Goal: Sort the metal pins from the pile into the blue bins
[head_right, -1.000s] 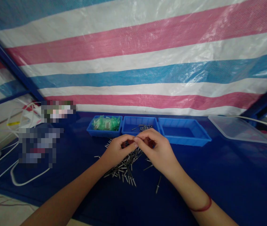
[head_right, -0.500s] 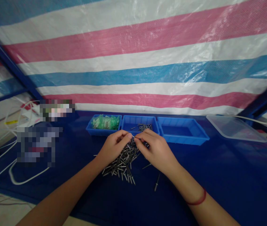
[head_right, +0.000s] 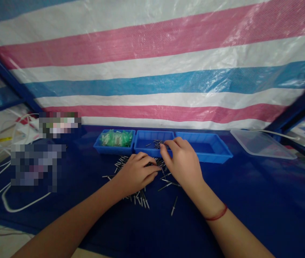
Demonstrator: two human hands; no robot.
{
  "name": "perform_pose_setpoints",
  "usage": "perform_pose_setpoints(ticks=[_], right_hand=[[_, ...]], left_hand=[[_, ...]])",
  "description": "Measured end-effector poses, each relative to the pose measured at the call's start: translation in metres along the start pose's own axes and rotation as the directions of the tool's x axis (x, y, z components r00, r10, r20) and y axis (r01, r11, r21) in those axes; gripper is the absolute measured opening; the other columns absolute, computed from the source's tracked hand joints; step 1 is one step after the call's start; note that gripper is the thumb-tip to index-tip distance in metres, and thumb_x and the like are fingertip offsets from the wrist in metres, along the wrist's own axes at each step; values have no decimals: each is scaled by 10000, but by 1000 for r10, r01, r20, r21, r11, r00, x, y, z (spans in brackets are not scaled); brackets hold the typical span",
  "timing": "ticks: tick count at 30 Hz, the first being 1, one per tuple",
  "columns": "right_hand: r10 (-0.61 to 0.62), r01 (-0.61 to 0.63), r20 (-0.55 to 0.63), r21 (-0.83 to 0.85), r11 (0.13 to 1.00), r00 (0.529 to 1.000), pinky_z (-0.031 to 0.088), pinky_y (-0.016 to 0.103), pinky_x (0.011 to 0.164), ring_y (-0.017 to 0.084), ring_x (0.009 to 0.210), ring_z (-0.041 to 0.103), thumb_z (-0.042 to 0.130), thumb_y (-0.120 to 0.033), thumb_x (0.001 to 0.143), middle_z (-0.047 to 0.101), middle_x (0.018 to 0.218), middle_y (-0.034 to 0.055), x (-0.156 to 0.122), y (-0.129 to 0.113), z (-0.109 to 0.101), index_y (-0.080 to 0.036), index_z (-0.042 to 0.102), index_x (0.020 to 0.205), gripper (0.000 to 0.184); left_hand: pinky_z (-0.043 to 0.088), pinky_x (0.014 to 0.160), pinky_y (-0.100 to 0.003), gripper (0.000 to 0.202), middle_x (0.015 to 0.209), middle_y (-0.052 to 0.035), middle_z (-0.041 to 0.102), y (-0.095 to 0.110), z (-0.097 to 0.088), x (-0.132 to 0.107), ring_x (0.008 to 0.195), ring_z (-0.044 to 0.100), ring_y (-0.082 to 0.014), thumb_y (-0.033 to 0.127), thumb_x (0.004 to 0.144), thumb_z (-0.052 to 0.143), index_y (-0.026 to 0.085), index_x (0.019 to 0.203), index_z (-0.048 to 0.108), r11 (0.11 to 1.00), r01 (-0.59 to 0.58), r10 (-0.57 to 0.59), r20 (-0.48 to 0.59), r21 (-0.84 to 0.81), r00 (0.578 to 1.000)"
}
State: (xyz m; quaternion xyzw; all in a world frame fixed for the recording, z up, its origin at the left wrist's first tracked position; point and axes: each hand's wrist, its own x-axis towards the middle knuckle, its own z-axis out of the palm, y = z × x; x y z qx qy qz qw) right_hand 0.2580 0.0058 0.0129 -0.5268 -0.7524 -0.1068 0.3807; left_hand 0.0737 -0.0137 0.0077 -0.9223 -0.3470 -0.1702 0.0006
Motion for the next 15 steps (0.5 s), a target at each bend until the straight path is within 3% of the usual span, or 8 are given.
perform_pose_setpoints(ticks=[8,15], right_hand=[[6,-11,40,135,991,999,479,349,773,221,823,613,513,-269,877,655,855,76,-5,-7,-5,-171,670,870,185],[-3,-12,75,192,981,997,482,351,774,214,810,618,528,-248,865,657,840,66,-6,-12,-4,-170,668,837,163]], left_hand=[[304,788,-370,228,955,-37,651,7,4,0,964,487,-203,303,946,471,211,906,675,991,43,-47,31,129,998],[326,748,-378,183,946,-48,636,14,-2,3,908,505,-228,325,897,531,184,894,647,962,177,-187,32,206,982]])
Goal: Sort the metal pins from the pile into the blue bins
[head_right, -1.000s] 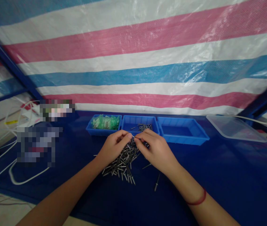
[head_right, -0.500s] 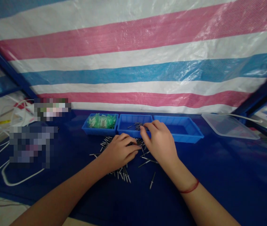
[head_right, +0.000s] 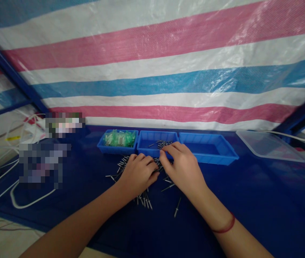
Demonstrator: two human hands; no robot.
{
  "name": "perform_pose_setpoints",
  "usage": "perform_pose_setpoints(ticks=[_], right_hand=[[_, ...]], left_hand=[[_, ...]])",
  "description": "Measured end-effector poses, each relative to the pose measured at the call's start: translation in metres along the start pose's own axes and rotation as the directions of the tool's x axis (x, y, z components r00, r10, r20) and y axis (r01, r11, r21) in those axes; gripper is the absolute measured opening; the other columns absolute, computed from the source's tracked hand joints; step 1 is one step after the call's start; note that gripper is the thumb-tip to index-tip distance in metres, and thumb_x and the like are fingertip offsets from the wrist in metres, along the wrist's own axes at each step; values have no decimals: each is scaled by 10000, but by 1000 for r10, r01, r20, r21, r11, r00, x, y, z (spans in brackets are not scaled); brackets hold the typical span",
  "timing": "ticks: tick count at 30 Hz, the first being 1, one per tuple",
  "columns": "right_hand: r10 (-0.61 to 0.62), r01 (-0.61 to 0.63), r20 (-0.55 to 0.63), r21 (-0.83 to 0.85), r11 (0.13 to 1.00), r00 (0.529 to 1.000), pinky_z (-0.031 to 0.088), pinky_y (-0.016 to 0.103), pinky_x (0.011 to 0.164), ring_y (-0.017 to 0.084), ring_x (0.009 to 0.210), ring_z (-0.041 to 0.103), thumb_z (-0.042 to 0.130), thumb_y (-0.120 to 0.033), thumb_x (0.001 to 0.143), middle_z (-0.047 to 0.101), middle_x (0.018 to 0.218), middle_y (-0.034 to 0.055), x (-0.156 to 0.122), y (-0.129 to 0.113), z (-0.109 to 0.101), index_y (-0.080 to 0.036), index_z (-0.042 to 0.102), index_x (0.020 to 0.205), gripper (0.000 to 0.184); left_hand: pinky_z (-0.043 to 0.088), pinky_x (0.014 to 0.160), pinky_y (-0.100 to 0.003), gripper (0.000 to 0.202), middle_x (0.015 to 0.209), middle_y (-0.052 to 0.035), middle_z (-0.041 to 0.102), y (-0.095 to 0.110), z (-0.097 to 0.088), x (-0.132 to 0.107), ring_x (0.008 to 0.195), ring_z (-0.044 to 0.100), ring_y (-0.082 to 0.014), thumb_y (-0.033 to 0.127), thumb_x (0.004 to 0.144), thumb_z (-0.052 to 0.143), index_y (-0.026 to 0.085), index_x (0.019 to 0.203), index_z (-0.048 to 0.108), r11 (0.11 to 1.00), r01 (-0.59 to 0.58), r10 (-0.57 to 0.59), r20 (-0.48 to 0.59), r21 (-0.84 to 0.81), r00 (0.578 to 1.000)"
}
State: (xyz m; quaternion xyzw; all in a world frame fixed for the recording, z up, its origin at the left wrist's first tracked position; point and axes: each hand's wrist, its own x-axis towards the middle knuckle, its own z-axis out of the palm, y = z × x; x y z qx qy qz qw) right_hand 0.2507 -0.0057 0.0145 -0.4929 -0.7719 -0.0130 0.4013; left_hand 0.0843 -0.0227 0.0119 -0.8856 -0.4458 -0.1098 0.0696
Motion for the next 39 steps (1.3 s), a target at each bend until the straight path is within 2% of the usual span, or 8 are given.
perform_pose_setpoints(ticks=[9,14,18,22,25,27,32,39], right_hand=[[15,-15,21,-4,1000,1000,476,365,761,228,804,607,526,-247,860,660,818,69,-1,0,0,-173,665,807,166],[36,-38,20,58,998,999,464,356,765,211,795,598,525,-258,866,664,810,59,1,-2,-3,-180,661,807,168],[126,-141,90,199,970,988,465,328,704,182,725,591,555,-330,861,673,812,39,-1,-7,0,-194,663,869,174],[219,-284,205,388,877,954,470,306,680,168,724,603,540,-369,873,683,836,30,-4,-9,6,-200,662,869,208],[261,-342,228,489,802,938,476,302,680,176,753,613,569,-398,854,690,847,35,-6,-9,9,-195,669,876,227],[267,-345,221,515,784,938,479,304,686,179,767,618,584,-400,845,695,870,41,-7,-9,9,-193,678,893,232],[238,-279,147,472,836,960,477,304,663,175,761,620,590,-375,842,698,878,44,-8,-12,8,-200,694,916,217],[145,-177,104,446,877,984,452,294,579,151,643,560,570,-348,857,650,754,30,-6,-16,3,-198,684,886,190]], left_hand=[[330,737,-380,142,921,-39,633,1,3,0,890,518,-228,269,897,519,181,862,625,1000,-31,30,-22,-3,999],[338,761,-358,201,946,-18,652,-1,0,1,930,543,-211,286,949,428,199,910,605,979,80,-102,-112,-188,988],[366,750,-324,186,868,0,672,-8,-2,4,843,589,-184,295,951,433,206,925,595,877,187,-271,-134,-442,953],[424,756,-269,151,854,-1,670,-11,1,5,804,613,-153,287,928,478,193,910,595,696,153,-340,-134,-701,931],[447,780,-246,148,880,-13,668,-11,4,5,808,619,-141,276,919,490,180,914,603,608,117,-361,-143,-786,922],[451,773,-247,168,882,-18,674,-10,4,5,808,618,-148,287,920,489,180,936,618,615,118,-345,-131,-780,930],[439,743,-265,229,835,-22,681,-11,0,5,784,609,-169,299,933,460,188,902,658,738,119,-255,-111,-665,961],[451,714,-246,204,846,-21,663,-13,1,5,782,595,-153,314,918,491,177,918,642,701,96,-239,-106,-706,965]])
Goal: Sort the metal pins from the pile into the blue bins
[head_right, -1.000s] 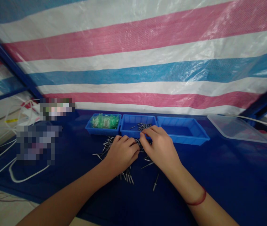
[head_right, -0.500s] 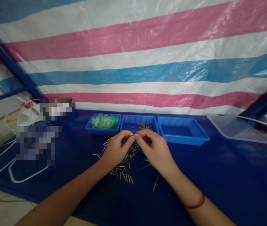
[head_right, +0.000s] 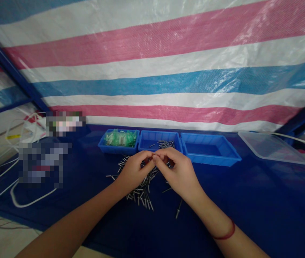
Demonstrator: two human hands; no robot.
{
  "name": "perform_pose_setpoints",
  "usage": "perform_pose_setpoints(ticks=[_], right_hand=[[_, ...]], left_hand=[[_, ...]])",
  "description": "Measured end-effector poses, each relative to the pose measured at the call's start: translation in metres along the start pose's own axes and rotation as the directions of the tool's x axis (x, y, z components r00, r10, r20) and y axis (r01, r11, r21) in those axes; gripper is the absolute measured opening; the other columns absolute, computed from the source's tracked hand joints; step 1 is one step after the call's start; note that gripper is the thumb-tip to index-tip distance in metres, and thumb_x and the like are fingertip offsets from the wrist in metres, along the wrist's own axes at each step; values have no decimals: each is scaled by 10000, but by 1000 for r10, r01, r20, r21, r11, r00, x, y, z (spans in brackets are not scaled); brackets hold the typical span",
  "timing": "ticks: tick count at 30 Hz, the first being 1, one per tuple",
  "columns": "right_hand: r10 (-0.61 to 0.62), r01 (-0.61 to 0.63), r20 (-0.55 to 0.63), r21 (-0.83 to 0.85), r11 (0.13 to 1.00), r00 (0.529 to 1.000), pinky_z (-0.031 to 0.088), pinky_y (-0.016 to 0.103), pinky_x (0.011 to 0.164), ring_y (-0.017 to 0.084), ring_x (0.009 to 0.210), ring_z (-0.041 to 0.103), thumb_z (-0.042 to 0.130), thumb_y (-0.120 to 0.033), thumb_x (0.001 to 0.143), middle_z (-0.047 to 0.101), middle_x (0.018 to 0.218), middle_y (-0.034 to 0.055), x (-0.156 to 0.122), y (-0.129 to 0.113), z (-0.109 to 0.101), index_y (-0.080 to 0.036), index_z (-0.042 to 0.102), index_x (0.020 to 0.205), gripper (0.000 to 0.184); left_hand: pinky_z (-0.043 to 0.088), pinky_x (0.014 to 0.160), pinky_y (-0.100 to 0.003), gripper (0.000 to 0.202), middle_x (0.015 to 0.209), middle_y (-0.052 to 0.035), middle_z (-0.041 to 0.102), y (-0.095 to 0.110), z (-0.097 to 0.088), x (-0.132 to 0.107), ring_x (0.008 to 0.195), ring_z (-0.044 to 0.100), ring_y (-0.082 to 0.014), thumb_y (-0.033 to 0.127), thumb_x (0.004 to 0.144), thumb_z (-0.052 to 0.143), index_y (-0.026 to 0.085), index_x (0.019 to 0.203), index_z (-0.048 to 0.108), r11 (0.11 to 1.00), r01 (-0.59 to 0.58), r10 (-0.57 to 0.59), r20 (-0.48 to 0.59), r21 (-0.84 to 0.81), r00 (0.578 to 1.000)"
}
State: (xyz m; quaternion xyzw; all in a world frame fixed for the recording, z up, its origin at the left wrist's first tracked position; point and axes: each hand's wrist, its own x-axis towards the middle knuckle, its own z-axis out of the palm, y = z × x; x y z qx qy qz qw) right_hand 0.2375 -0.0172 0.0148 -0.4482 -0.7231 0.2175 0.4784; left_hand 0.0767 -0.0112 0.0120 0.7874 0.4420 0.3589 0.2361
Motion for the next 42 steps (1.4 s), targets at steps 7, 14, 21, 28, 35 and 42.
perform_pose_setpoints(ticks=[7,14,21,28,35,42], right_hand=[[19,-19,19,9,1000,1000,454,300,629,162,732,593,587,-318,853,672,854,38,3,3,-4,-206,691,925,169],[-198,199,29,-231,952,980,443,330,734,180,778,582,539,-289,884,672,819,44,6,5,-8,-195,667,847,163],[-286,148,-68,-728,669,956,335,375,715,269,886,538,500,-345,908,690,897,87,17,22,-6,-186,691,938,250],[-177,14,-211,-603,798,961,377,386,761,263,884,551,500,-391,888,676,909,89,15,22,-15,-194,643,1077,309],[-46,-96,-322,-414,905,946,437,380,777,223,798,568,515,-391,873,667,873,71,15,26,-26,-179,624,1059,302],[-36,-83,-280,-402,912,959,452,368,744,222,808,573,534,-354,853,662,876,62,13,25,-22,-192,623,1042,265]], left_hand=[[437,676,-225,164,771,12,608,-4,-4,1,700,554,-111,316,878,563,178,933,633,999,-27,25,-66,-26,998],[453,688,-265,266,801,-1,637,-2,-8,1,687,563,-125,378,874,551,176,1039,601,996,76,-79,-101,-35,992],[394,813,-358,417,918,-2,651,3,-3,-6,895,580,-196,411,853,587,225,1221,523,966,35,-30,-27,257,999],[363,800,-344,254,1053,-26,630,10,-3,-9,1003,513,-215,354,909,507,255,1115,616,887,-130,83,123,444,989],[354,758,-329,228,1046,-27,619,19,6,8,951,517,-199,285,946,459,257,1022,672,792,-347,184,346,503,920],[376,773,-388,292,920,-81,636,21,31,23,932,543,-266,412,885,535,161,880,684,706,-334,154,325,624,933]])
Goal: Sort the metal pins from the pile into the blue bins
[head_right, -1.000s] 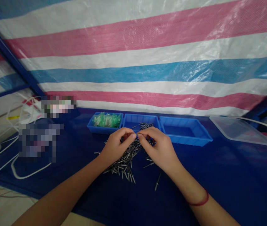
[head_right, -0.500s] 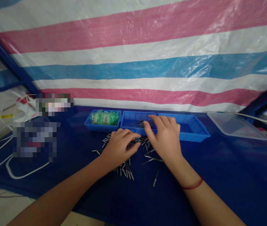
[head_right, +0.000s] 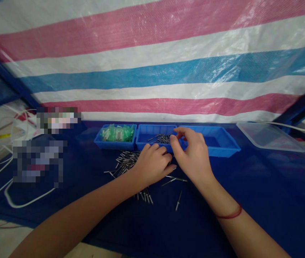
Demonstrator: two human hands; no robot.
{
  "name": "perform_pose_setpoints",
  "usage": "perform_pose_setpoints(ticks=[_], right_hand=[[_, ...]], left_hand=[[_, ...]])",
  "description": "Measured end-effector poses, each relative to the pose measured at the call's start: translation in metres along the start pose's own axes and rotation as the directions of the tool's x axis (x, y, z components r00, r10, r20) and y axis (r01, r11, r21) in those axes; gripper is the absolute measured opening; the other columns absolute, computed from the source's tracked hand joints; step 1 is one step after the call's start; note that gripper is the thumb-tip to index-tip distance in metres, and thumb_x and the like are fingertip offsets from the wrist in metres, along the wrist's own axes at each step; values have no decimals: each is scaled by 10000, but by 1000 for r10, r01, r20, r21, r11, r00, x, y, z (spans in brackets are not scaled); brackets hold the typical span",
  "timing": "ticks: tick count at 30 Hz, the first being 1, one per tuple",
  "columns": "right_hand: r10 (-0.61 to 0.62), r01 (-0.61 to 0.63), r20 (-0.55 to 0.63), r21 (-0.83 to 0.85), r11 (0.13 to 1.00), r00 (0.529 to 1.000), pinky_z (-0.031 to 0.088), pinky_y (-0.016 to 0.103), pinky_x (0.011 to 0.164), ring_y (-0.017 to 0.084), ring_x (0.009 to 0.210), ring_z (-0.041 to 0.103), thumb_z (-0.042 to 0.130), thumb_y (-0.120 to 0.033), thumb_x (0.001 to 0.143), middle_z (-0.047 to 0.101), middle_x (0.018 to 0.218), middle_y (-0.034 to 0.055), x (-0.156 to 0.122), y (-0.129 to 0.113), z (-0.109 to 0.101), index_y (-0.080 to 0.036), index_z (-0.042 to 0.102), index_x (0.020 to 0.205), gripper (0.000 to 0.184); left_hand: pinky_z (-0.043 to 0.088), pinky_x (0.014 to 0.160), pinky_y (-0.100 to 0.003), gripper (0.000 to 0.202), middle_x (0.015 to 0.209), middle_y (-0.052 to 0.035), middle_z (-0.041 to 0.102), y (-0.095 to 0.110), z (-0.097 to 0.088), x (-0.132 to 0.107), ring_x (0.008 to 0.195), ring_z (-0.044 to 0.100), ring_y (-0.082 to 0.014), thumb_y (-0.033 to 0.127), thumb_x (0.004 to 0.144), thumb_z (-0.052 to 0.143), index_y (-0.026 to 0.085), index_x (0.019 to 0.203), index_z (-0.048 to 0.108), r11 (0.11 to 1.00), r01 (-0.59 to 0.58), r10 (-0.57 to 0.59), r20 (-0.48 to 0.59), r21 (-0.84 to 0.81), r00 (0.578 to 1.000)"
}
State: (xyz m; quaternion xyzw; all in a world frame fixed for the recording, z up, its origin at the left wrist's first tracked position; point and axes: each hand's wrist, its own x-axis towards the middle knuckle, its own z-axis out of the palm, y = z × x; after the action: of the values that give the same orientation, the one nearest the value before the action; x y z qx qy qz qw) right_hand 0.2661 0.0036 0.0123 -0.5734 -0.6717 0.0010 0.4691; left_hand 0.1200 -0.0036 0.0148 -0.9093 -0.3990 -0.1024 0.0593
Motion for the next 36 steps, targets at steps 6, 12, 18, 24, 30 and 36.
perform_pose_setpoints(ticks=[6,12,18,24,30,36], right_hand=[[3,-3,43,-2,1000,999,451,365,706,229,806,583,549,-331,842,666,885,60,-3,-2,2,-208,630,1028,237],[-23,22,75,17,1000,997,446,386,751,237,839,593,540,-323,848,690,914,57,-4,-4,1,-223,650,927,168],[93,-129,211,166,978,973,454,325,639,189,712,598,549,-432,851,688,882,44,-8,-17,1,-215,651,914,249],[184,-372,388,493,787,903,397,244,526,120,576,509,597,-457,824,575,635,-8,-14,-31,3,-201,633,748,270],[271,-565,519,571,595,811,371,227,508,99,556,457,647,-478,788,537,630,-17,-17,-30,3,-200,630,787,278],[225,-452,440,525,721,869,422,225,550,105,586,511,656,-449,789,567,631,-17,-16,-33,0,-210,652,731,246]], left_hand=[[402,753,-388,209,895,-83,635,4,4,-6,889,573,-261,320,867,547,148,854,666,999,43,-43,2,-14,999],[433,712,-376,195,866,-75,627,-3,-6,-7,827,597,-248,281,847,516,145,822,653,990,111,-114,-33,-85,993],[448,699,-281,175,784,-32,608,-28,-34,-16,744,579,-154,275,841,530,157,788,649,879,170,-231,-86,-445,969],[441,664,-245,146,738,3,581,-29,-30,-25,659,524,-106,255,841,555,167,751,629,719,96,-285,-166,-688,944],[422,620,-233,87,755,5,576,-28,-19,-27,633,498,-98,241,826,588,167,792,619,630,64,-368,-224,-774,903],[406,609,-232,122,733,9,556,-26,-16,-30,631,484,-104,279,855,567,174,820,620,628,96,-343,-164,-772,925]])
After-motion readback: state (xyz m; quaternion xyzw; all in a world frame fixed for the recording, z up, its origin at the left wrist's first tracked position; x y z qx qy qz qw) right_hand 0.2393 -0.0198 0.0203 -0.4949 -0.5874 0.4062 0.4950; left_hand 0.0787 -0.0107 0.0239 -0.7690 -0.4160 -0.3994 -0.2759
